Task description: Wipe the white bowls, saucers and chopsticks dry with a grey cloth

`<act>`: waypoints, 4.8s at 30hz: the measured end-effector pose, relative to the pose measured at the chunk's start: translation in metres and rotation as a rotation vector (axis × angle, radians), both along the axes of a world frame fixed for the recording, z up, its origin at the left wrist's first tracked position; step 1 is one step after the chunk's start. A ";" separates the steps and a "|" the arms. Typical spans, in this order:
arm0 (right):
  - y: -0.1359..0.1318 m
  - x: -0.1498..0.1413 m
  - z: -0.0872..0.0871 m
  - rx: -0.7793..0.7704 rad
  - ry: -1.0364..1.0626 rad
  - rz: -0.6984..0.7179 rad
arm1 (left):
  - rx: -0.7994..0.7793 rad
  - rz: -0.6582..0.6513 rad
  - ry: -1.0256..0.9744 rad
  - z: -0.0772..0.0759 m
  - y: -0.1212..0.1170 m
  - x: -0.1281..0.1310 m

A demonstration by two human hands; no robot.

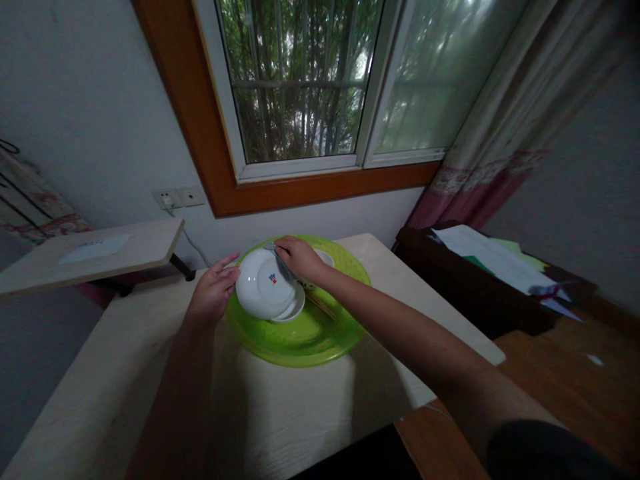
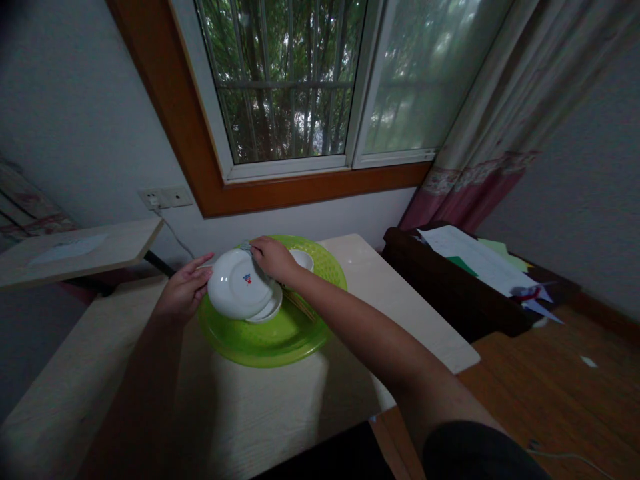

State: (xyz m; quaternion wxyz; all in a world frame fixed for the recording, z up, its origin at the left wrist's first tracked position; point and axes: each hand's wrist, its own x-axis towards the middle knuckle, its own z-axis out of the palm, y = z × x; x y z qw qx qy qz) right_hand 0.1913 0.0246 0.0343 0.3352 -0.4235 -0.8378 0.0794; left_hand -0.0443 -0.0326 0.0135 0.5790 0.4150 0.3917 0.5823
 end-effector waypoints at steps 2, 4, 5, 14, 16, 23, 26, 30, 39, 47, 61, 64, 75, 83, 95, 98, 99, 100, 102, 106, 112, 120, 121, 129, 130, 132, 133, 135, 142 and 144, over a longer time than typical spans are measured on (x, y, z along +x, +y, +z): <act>-0.005 -0.008 0.005 0.082 0.034 0.103 | 0.023 0.006 0.001 0.000 0.001 0.000; -0.011 -0.016 0.007 0.165 0.009 0.218 | 0.037 0.008 0.002 0.000 0.001 0.000; -0.014 -0.019 0.008 0.203 -0.018 0.269 | 0.040 0.007 0.005 -0.001 0.001 0.000; 0.001 -0.005 -0.009 0.069 0.129 0.194 | 0.033 0.025 0.019 -0.005 0.002 -0.004; 0.008 0.005 -0.016 -0.050 0.168 0.099 | 0.029 0.043 0.005 -0.006 0.003 -0.004; 0.009 0.027 -0.020 -0.428 0.382 0.022 | -0.009 0.100 -0.029 -0.005 0.006 -0.003; 0.005 0.031 -0.017 -0.532 0.507 0.062 | -0.009 0.105 -0.043 -0.006 0.008 -0.006; 0.002 0.030 -0.017 -0.728 0.723 0.125 | 0.019 0.105 -0.096 -0.011 0.013 -0.009; -0.004 0.025 -0.008 -0.902 1.024 0.206 | -0.003 0.051 -0.141 -0.006 0.007 -0.006; -0.010 0.024 0.005 -0.780 0.896 0.236 | -0.007 -0.016 0.083 0.005 -0.006 0.011; -0.012 0.021 0.008 -0.497 0.601 0.183 | 0.030 -0.010 0.314 0.004 -0.007 0.026; -0.014 0.018 0.008 -0.286 0.539 0.122 | 0.090 0.047 0.317 -0.002 -0.002 0.026; -0.040 0.005 0.007 0.232 0.049 0.193 | 0.191 0.208 0.328 -0.001 -0.005 0.041; -0.045 0.012 0.010 0.148 -0.010 0.303 | 0.152 0.184 0.109 -0.003 -0.001 0.041; -0.058 0.058 -0.005 0.144 -0.035 0.328 | -0.030 0.294 -0.203 -0.001 0.005 0.030; -0.071 0.060 -0.006 0.145 -0.074 0.419 | -0.016 0.267 -0.199 -0.002 0.006 0.029; -0.074 0.060 -0.006 0.138 -0.091 0.444 | -0.016 0.254 -0.192 -0.003 0.006 0.029; -0.074 0.060 -0.006 0.134 -0.106 0.463 | -0.017 0.242 -0.190 -0.005 0.007 0.028; -0.072 0.061 -0.006 0.136 -0.112 0.474 | -0.017 0.232 -0.194 -0.009 0.010 0.027; -0.058 0.064 -0.009 0.165 0.006 0.340 | -0.042 0.249 -0.201 -0.015 0.014 0.025; -0.064 0.064 -0.014 0.187 -0.011 0.343 | -0.107 0.192 -0.247 -0.007 0.009 0.027; -0.073 0.053 -0.018 0.379 -0.197 0.440 | -0.074 0.143 -0.332 0.001 -0.003 0.047; -0.069 0.053 -0.019 0.406 -0.199 0.396 | -0.081 0.154 -0.333 0.001 -0.003 0.049; -0.060 0.054 -0.023 0.418 -0.161 0.263 | -0.144 0.254 -0.367 -0.003 -0.003 0.053; -0.063 0.053 -0.023 0.411 -0.200 0.305 | -0.139 0.241 -0.372 -0.003 -0.003 0.053; -0.068 0.052 -0.022 0.405 -0.265 0.371 | -0.127 0.225 -0.372 -0.003 -0.004 0.054; -0.069 0.052 -0.021 0.406 -0.279 0.384 | -0.123 0.225 -0.367 -0.002 -0.004 0.055; -0.069 0.052 -0.021 0.408 -0.269 0.358 | -0.123 0.239 -0.349 -0.002 -0.005 0.055; -0.058 0.053 -0.022 0.388 -0.152 0.168 | -0.120 0.204 -0.320 -0.002 -0.005 0.052; -0.060 0.051 -0.021 0.385 -0.183 0.222 | -0.117 0.178 -0.318 -0.003 -0.004 0.051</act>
